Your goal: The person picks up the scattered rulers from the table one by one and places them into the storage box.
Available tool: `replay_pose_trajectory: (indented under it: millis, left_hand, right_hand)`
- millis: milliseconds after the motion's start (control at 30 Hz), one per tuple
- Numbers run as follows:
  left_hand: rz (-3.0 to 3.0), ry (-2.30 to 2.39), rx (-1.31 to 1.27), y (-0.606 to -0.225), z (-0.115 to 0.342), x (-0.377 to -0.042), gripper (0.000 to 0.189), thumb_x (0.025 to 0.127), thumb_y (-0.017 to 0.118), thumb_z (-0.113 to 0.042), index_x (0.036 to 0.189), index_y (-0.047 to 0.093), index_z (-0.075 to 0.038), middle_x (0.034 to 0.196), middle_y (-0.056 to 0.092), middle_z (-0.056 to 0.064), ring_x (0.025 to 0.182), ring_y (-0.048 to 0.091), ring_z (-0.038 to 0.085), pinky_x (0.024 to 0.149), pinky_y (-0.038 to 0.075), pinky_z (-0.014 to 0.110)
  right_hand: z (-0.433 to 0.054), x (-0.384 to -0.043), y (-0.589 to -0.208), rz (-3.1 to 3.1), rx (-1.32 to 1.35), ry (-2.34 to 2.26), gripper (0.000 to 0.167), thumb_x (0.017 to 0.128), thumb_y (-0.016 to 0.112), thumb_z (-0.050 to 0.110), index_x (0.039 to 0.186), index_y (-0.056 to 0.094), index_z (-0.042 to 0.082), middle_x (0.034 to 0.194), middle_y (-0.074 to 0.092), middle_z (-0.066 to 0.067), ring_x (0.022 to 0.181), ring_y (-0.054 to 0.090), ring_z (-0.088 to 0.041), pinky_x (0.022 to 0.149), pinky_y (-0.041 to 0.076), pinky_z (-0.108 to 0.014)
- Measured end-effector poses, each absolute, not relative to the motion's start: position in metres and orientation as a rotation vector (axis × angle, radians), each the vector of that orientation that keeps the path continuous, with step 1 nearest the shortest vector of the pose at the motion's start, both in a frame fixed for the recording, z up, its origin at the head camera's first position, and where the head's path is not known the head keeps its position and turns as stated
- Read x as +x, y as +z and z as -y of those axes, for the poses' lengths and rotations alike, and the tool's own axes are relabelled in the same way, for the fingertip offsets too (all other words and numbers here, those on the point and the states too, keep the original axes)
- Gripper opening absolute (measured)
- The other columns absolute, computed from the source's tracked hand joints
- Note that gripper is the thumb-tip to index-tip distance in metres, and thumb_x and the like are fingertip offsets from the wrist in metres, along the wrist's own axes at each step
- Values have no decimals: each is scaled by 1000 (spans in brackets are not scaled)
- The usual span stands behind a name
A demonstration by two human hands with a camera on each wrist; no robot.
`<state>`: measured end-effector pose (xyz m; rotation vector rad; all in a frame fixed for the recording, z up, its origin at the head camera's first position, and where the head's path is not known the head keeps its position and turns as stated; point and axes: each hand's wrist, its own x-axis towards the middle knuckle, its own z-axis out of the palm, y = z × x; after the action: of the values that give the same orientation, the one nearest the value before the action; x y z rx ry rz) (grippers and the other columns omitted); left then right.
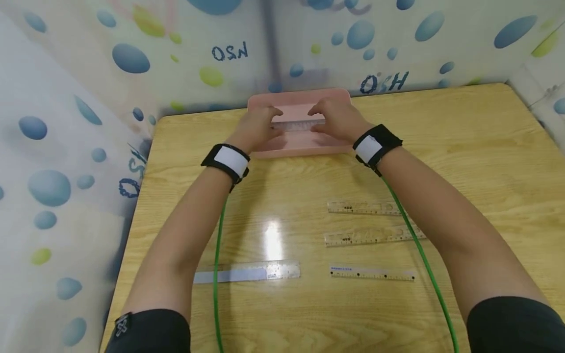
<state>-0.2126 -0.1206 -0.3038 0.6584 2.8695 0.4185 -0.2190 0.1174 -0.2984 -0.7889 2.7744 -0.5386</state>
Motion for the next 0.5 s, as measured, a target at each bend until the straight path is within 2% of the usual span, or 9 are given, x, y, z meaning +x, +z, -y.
replay_pose_trajectory:
  millis: [133, 233, 400, 500]
  left_hand:
    - [-2960, 451, 839, -290, 137, -170, 45, 99, 74, -23, 137, 64, 0, 133, 65, 19, 121, 64, 33, 104, 54, 46]
    - [-2967, 482, 946, -284, 155, -123, 41, 96, 76, -22, 130, 69, -1, 125, 68, 18, 115, 66, 32, 99, 56, 46]
    - [-2868, 471, 991, -289, 185, -40, 40, 89, 84, -22, 122, 73, -3, 115, 73, 14, 103, 72, 28, 87, 61, 43]
    - [-2811, 443, 962, -296, 195, -3, 44, 84, 88, -26, 121, 74, -6, 110, 74, 9, 96, 73, 24, 82, 62, 40]
  right_hand:
    - [-125, -174, -279, -2828, -864, -527, 41, 98, 74, 20, 133, 68, -1, 134, 68, -21, 126, 63, -37, 107, 52, -52]
    - [-129, -125, -273, -2871, -915, -505, 41, 95, 78, 23, 128, 71, 0, 125, 71, -19, 113, 69, -35, 96, 57, -50]
    - [-118, -41, -285, -2813, -1096, -380, 40, 90, 82, 31, 119, 75, 4, 108, 76, -12, 93, 74, -25, 81, 63, -41]
    - [-107, -7, -294, -2743, -1242, -295, 43, 90, 81, 38, 118, 75, 6, 107, 75, -8, 92, 73, -22, 79, 62, -38]
